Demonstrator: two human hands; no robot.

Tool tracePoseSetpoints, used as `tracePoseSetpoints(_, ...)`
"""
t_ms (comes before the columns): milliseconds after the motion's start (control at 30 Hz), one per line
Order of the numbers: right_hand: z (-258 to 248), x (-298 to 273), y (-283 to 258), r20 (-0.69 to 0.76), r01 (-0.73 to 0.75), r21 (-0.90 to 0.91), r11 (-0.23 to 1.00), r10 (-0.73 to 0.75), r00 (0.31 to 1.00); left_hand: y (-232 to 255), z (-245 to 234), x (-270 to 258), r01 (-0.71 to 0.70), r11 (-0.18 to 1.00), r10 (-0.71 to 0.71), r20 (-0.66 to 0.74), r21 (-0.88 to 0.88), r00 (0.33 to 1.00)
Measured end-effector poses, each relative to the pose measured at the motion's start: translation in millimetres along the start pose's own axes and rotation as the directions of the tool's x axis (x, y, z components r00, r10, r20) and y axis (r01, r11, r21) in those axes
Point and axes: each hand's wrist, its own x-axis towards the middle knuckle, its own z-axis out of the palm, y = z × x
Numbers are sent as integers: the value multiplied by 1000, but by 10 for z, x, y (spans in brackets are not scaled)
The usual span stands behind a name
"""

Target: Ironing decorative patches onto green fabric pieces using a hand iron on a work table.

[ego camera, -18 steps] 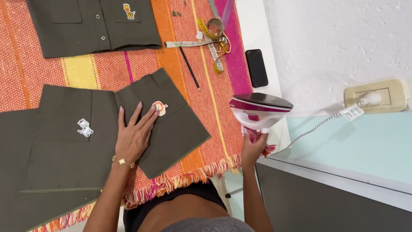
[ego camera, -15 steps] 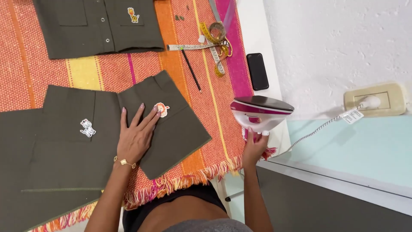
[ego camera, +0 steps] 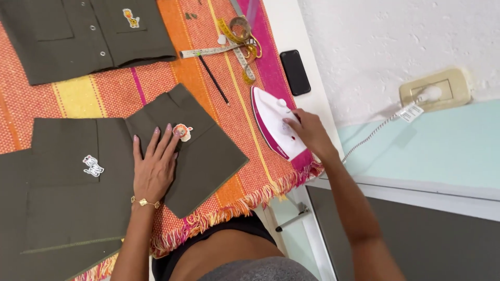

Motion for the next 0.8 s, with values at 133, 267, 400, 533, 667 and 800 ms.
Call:
tracePoseSetpoints(133,-48,-70,-281,9,54,-81,995,-53,999,1,-19,2,14,1000,-14,-10,-18,1000)
tracePoseSetpoints(267,107,-130,-338,11,62,-102,993,-61,998,14,-7,8,28,999,-29,-25,-32,999)
tracePoseSetpoints(400,160,-124,-314,-46,66,-131,989,-72,996,17,-17,6,36,999,-37,-28,-25,999)
tracePoseSetpoints(533,182,-105,-354,-62,27,-165,986,-38,997,21,-12,-8,33,999,-34,-24,-32,999)
tracePoseSetpoints(667,208,35,-143,-59,-65,-248,967,52,997,20,1,-16,40,998,-41,-28,-51,999)
tracePoseSetpoints(800,54,-15,-252,42,-2,-150,989,9,999,14,-10,-5,39,998,-41,-37,-54,998)
